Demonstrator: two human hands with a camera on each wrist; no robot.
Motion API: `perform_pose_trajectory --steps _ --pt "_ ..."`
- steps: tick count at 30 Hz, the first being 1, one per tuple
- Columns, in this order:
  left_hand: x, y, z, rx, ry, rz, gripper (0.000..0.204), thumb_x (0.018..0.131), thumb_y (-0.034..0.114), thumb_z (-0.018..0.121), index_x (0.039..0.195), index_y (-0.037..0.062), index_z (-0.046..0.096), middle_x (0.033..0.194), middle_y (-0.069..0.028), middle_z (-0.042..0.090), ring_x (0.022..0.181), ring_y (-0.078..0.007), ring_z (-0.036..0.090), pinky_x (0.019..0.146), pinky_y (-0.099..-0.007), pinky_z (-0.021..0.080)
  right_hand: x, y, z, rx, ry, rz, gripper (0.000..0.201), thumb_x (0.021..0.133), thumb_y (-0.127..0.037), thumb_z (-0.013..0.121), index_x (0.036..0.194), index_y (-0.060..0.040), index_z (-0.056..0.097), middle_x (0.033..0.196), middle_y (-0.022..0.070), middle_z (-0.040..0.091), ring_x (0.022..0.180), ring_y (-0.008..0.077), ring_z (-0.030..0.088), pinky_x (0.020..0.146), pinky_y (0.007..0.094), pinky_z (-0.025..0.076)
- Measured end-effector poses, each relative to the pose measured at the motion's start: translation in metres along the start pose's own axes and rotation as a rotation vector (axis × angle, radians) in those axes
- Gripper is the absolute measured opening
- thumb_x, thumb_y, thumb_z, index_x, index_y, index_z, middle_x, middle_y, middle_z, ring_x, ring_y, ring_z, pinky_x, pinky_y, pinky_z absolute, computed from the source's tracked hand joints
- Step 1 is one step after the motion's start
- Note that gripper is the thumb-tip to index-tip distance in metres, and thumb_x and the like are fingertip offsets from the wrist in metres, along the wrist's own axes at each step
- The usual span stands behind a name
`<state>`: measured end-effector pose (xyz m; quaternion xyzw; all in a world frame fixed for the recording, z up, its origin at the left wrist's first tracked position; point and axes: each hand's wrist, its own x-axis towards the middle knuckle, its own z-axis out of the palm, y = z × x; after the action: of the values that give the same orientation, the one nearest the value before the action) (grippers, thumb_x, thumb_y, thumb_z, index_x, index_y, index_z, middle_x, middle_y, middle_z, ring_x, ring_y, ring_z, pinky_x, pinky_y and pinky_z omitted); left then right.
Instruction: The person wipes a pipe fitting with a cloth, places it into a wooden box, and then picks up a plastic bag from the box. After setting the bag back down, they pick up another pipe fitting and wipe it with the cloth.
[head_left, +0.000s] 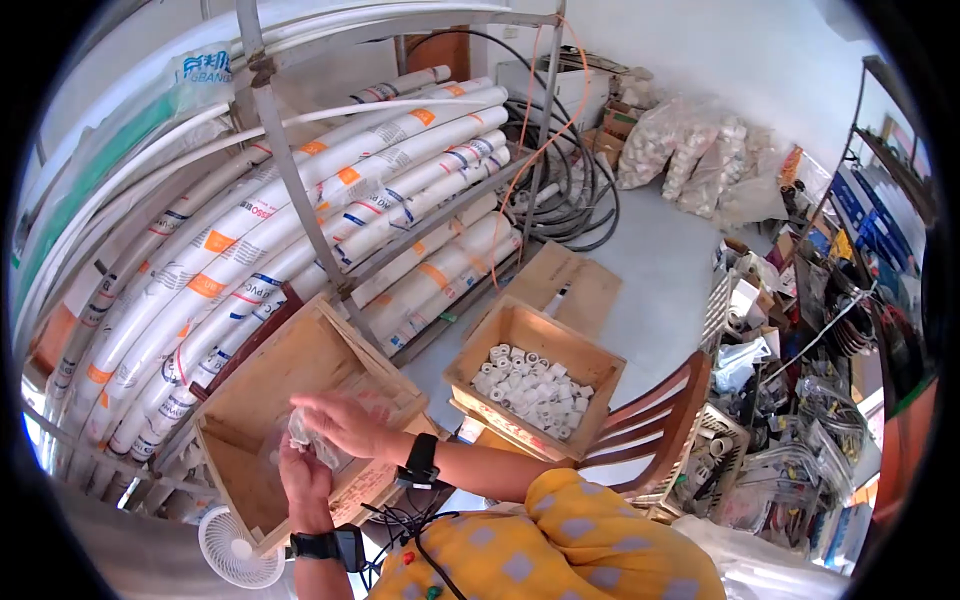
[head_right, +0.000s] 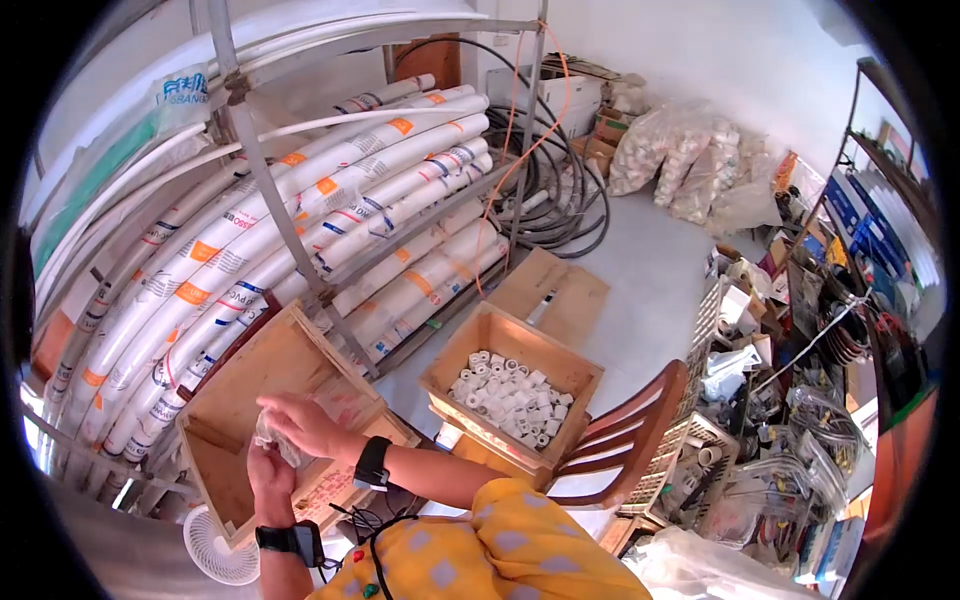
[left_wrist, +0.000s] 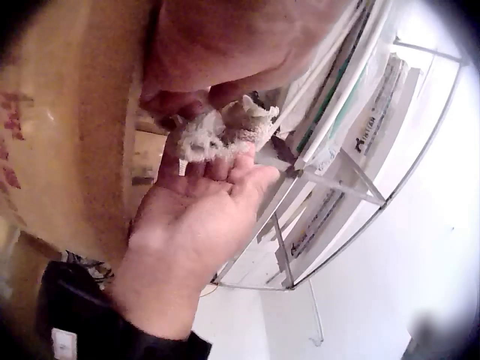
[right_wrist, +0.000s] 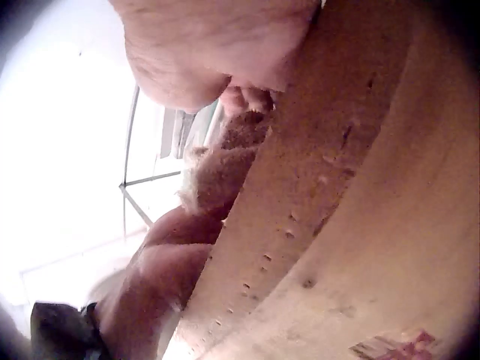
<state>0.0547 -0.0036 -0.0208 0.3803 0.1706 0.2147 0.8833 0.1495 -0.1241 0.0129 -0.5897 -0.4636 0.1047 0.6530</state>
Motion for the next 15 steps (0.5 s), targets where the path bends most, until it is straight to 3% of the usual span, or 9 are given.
perform_pose_trajectory --steps 1,5,8,11,15 --pt "-0.001 0.0 0.006 0.024 -0.003 0.021 0.028 0.091 0.01 0.041 0.115 0.0002 0.05 0.109 -0.0101 0.059 0.099 -0.0201 0.058 0.087 -0.0319 0.047 0.002 -0.003 -0.003 0.16 0.031 0.144 0.046 0.085 -0.026 0.061 0.122 -0.0017 0.048 0.12 0.0188 0.051 0.116 0.0351 0.046 0.098 0.0406 0.036" --pt "-0.01 0.0 0.017 0.098 -0.018 0.124 0.031 0.083 0.0 0.046 0.114 -0.0011 0.05 0.108 -0.0102 0.059 0.097 -0.0189 0.058 0.087 -0.0312 0.046 -0.003 0.029 0.016 -0.323 0.066 0.012 0.046 0.083 -0.024 0.063 0.117 0.0023 0.047 0.112 0.023 0.054 0.105 0.0375 0.052 0.089 0.0421 0.041" --pt "-0.007 -0.002 0.012 0.079 0.063 0.163 0.031 0.084 0.0 0.045 0.115 -0.0011 0.05 0.107 -0.0103 0.059 0.098 -0.0188 0.058 0.087 -0.0305 0.046 0.0 0.03 0.014 -0.342 -0.018 0.06 0.042 0.082 -0.023 0.063 0.112 0.0027 0.048 0.106 0.0234 0.056 0.099 0.0391 0.054 0.084 0.0428 0.043" --pt "-0.008 0.001 0.011 0.059 -0.06 0.104 0.033 0.085 0.0 0.046 0.117 -0.0011 0.049 0.109 -0.0098 0.058 0.099 -0.0176 0.057 0.087 -0.0293 0.045 -0.002 0.024 0.015 -0.333 0.03 0.118 0.038 0.083 -0.023 0.062 0.108 0.0028 0.048 0.102 0.025 0.056 0.096 0.0409 0.054 0.08 0.0434 0.044" --pt "-0.003 -0.002 0.008 0.178 -0.099 0.121 0.029 0.088 0.003 0.047 0.117 -0.0003 0.049 0.112 -0.0087 0.057 0.101 -0.0164 0.056 0.088 -0.0288 0.045 -0.004 0.018 0.01 -0.344 0.085 0.08 0.037 0.084 -0.025 0.06 0.105 0.0034 0.049 0.097 0.0256 0.057 0.093 0.0416 0.055 0.076 0.0447 0.044"
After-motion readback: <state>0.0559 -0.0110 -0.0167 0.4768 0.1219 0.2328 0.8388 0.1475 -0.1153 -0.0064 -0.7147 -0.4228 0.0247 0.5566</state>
